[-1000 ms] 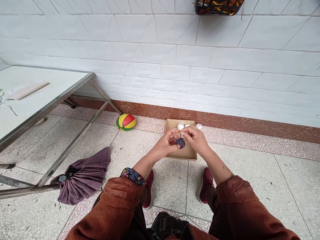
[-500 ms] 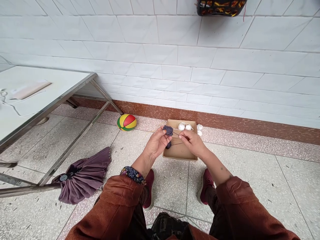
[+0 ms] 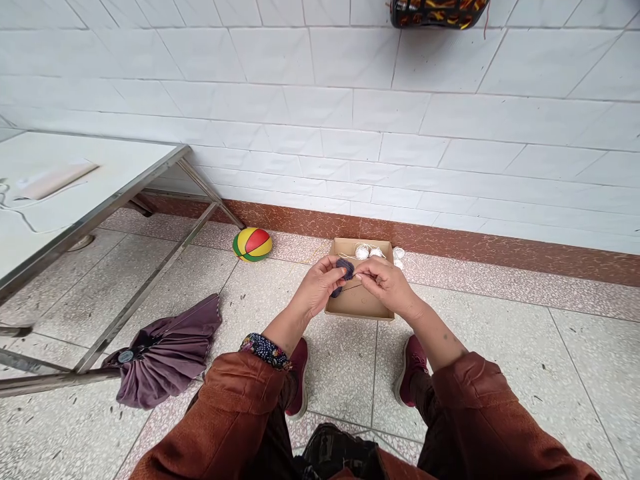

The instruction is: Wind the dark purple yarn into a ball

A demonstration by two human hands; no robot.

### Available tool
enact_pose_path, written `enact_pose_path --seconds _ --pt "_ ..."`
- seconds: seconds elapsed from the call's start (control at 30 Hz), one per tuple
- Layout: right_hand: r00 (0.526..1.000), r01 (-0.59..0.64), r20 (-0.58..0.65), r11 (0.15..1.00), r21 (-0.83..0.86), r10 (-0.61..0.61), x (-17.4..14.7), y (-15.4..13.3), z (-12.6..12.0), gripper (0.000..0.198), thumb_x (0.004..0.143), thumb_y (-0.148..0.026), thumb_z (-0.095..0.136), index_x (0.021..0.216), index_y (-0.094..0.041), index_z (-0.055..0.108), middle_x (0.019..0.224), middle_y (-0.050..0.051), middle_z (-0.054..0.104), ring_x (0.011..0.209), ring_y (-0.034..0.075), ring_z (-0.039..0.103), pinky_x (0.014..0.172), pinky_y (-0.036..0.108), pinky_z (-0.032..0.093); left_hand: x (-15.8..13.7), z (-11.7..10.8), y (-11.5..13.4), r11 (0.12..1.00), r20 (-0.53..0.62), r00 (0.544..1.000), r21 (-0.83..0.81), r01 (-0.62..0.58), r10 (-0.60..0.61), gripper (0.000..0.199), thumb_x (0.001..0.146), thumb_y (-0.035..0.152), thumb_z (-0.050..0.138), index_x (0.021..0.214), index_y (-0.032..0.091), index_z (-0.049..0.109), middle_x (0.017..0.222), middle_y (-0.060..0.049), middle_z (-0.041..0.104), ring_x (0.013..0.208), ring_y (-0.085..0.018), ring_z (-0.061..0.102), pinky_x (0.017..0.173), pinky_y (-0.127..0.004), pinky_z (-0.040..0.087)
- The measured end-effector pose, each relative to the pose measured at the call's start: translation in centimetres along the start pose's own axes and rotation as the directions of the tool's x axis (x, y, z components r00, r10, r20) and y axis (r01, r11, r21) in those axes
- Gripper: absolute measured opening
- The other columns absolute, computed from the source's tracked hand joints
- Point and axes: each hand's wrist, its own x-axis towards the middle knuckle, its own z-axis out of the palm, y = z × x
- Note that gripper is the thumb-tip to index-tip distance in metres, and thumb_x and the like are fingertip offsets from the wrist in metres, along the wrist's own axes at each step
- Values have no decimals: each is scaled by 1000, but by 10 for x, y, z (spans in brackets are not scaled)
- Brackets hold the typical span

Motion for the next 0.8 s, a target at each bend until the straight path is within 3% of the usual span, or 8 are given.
enact_pose_path --seconds 0.17,0.33,0.5,0.63,0.8 --pt "999 -29 -19 996 -83 28 -2 9 3 17 102 -28 55 96 -25 71 93 5 67 86 20 64 77 33 52 -5 2 -1 983 106 988 154 96 -113 26 67 23 84 87 15 70 83 0 64 75 -10 57 71 -26 42" --pt "994 -37 -104 999 -20 34 0 15 7 16 102 -28 56 92 -24 69 87 4 65 83 20 61 76 33 51 -8 0 0 985 210 964 76 154 -166 38 69 24 84 102 19 67 90 0 65 77 -11 59 67 -24 42" --pt "994 -78 -65 994 74 83 4 15 12 17 102 -21 49 95 -23 65 88 4 65 84 20 62 77 33 50 -9 -2 3 992 296 948 -17 127 -117 47 73 21 82 117 24 65 96 -1 65 80 -12 61 68 -24 46" --pt "988 -153 30 981 119 151 1 21 21 15 100 -18 47 94 -21 60 86 2 65 74 17 61 73 31 49 -8 -3 8 990 244 968 -102 92 -65 41 73 21 83 111 19 68 102 -3 66 86 -14 63 73 -26 50" --pt "949 -231 233 972 48 214 -6 23 27 15 103 -22 46 93 -21 58 85 2 65 74 17 63 73 31 48 0 -9 13 987 54 999 -160 15 -6 30 68 17 83 94 15 69 93 -2 67 80 -11 61 72 -25 49"
